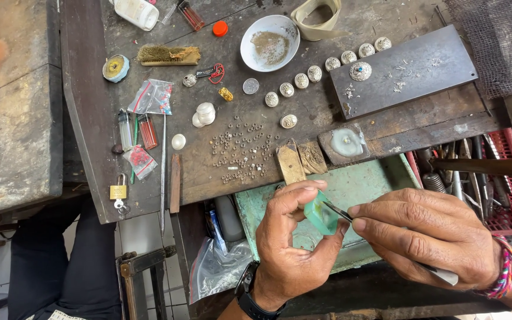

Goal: Preparing small jewelry components for soldering by applying flux and arranging them on a soldering block using tweezers and a brush.

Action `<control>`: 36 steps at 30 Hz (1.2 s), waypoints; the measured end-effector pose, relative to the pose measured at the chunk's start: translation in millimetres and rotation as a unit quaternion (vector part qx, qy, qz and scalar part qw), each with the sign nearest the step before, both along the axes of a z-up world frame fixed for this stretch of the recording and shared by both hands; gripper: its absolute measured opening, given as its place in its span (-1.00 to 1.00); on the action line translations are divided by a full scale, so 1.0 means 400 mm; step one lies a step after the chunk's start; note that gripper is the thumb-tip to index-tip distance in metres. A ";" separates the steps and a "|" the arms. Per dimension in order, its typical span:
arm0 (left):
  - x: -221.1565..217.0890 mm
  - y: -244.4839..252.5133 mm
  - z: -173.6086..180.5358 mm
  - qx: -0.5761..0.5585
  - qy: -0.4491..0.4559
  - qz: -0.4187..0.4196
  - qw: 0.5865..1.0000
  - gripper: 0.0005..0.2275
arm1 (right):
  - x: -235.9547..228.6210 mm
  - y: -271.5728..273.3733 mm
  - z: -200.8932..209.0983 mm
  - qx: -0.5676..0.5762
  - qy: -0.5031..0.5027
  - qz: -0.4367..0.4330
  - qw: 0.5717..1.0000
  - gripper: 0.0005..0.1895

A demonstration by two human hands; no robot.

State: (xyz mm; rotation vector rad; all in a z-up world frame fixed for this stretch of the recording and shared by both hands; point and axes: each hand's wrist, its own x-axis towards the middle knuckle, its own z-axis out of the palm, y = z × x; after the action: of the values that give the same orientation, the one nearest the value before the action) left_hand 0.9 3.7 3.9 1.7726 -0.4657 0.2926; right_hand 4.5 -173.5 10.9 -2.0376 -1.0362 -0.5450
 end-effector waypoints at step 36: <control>-0.028 -0.030 -0.092 -0.019 0.161 0.110 0.981 -0.50 | 0.076 -0.430 0.011 0.468 -0.071 -0.433 0.767 -0.88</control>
State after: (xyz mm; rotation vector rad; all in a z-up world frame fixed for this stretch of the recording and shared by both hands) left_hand -10.4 -8.5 -32.9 1.7947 -0.0322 0.1614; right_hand 34.9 -345.5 15.4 -1.4063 0.2552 -1.3704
